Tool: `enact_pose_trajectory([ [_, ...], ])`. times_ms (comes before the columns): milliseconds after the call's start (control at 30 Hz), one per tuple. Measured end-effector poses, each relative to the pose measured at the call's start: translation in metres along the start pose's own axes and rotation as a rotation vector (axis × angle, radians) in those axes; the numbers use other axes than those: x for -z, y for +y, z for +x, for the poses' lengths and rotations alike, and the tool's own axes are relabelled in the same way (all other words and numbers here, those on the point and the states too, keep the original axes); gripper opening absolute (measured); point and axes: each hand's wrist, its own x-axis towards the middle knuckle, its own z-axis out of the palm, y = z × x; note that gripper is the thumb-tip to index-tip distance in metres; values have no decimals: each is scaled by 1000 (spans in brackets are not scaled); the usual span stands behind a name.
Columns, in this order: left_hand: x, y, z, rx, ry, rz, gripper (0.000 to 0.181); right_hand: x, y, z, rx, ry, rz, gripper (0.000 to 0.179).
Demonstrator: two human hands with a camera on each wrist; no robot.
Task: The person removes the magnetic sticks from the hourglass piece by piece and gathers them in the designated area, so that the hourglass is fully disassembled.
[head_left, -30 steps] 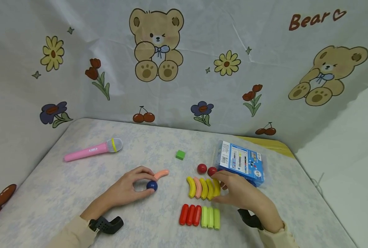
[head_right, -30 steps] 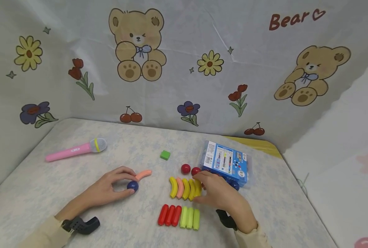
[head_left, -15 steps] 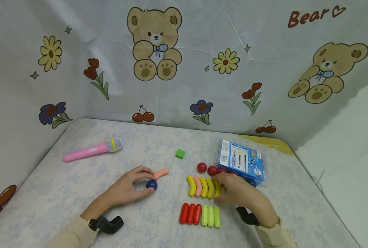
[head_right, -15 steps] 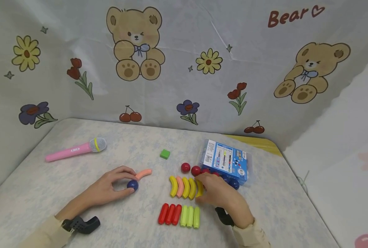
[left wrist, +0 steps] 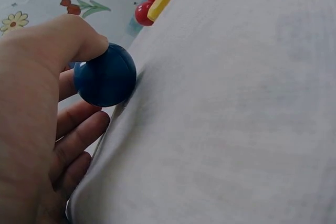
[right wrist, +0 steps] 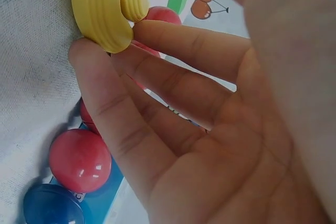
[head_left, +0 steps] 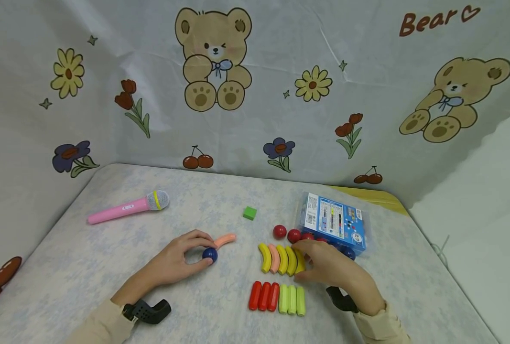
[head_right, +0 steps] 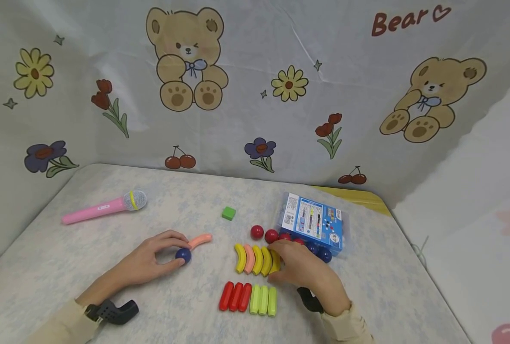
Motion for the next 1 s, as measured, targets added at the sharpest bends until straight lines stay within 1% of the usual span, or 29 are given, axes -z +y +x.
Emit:
enact_pose_trajectory([
  [233, 0, 0, 1, -16, 14, 2, 28, 2, 0, 0, 7, -4, -3, 61],
  [333, 1, 0, 1, -4, 16, 12, 30, 5, 0, -2, -2, 8, -2, 60],
  [467, 1, 0, 0, 18, 5, 16, 31, 9, -2, -5, 24, 61, -11, 54],
  [600, 2, 0, 0, 26, -8, 15, 33, 13, -6, -6, 90, 140, -27, 47],
  [667, 3, 0, 0, 34, -15, 8, 35, 13, -10, -6, 119, 157, -21, 45],
  [800, 5, 1, -1, 48, -34, -6, 42, 11, -20, -3, 162, 142, -10, 45],
  [1000, 6, 0, -1, 14, -52, -16, 45, 5, -38, 7, 238, 74, -44, 40],
])
